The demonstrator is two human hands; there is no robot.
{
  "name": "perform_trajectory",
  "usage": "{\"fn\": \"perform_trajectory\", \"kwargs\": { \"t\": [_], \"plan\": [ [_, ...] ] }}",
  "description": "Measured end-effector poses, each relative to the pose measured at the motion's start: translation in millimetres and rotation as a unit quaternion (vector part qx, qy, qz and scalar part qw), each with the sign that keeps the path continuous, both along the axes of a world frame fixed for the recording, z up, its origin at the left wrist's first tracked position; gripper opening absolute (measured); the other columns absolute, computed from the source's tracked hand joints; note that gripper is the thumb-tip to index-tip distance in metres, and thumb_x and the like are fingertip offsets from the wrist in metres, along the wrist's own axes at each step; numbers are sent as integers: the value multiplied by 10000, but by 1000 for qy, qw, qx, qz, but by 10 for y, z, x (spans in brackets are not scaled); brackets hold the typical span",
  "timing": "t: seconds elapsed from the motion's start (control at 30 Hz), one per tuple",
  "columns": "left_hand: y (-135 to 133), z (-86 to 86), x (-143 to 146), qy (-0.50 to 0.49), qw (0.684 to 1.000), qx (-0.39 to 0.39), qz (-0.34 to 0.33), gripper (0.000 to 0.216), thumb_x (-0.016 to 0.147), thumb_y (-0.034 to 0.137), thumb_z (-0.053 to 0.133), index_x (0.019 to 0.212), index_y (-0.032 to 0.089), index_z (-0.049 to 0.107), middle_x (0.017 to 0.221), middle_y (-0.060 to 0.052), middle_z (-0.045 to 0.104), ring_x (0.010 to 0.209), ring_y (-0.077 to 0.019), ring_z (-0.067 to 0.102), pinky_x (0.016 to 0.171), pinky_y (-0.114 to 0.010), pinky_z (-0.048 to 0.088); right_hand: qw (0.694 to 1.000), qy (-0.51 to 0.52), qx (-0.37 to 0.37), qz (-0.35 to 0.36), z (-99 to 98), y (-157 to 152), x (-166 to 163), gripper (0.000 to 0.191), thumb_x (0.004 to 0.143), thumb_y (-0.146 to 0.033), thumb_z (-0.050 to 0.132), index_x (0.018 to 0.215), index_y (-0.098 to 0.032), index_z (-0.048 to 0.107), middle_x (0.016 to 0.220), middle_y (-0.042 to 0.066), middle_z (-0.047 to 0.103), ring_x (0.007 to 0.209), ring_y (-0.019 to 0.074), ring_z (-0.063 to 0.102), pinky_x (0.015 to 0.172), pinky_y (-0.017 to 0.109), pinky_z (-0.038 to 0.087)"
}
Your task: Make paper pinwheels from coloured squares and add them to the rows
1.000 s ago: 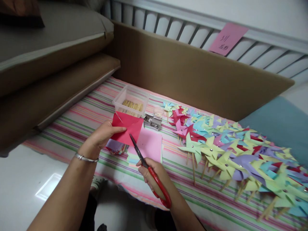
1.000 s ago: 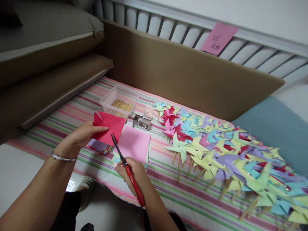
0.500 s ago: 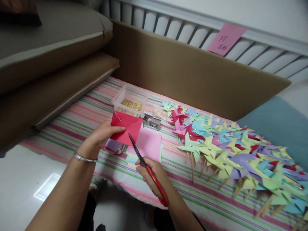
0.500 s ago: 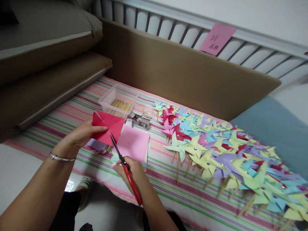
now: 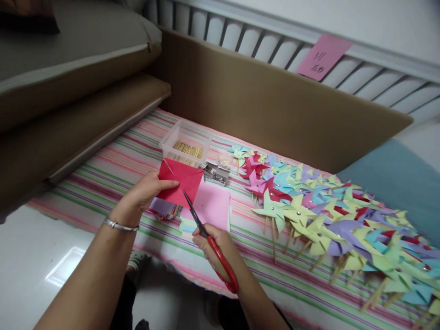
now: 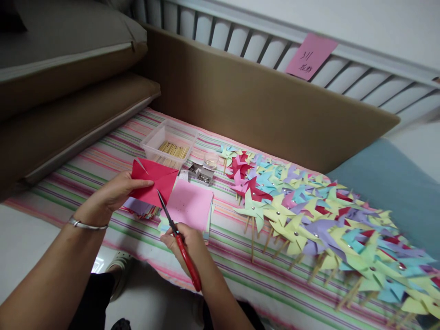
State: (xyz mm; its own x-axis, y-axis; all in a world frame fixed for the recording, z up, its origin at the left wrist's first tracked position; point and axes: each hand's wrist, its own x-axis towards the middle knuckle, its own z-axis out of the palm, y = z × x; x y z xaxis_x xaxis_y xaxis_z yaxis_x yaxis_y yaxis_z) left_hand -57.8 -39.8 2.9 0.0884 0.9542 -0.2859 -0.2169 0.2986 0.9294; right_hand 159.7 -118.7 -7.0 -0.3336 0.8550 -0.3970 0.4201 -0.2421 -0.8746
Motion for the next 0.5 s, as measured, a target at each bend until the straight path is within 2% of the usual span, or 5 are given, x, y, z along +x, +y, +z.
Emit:
{"fn": "perform_trajectory", "kwargs": {
  "t": [0.5],
  "plan": [
    [23,-15,38,0,1000,7,5,302,565,242,791,833,131,709,727,-100,729,582,-230,660,572,-326,524,999,-35,30,-14,29,-1,-24,209,772,-378,590,802,-171,601,549,-47,455,497,89,405,515,207,350]
  ]
}}
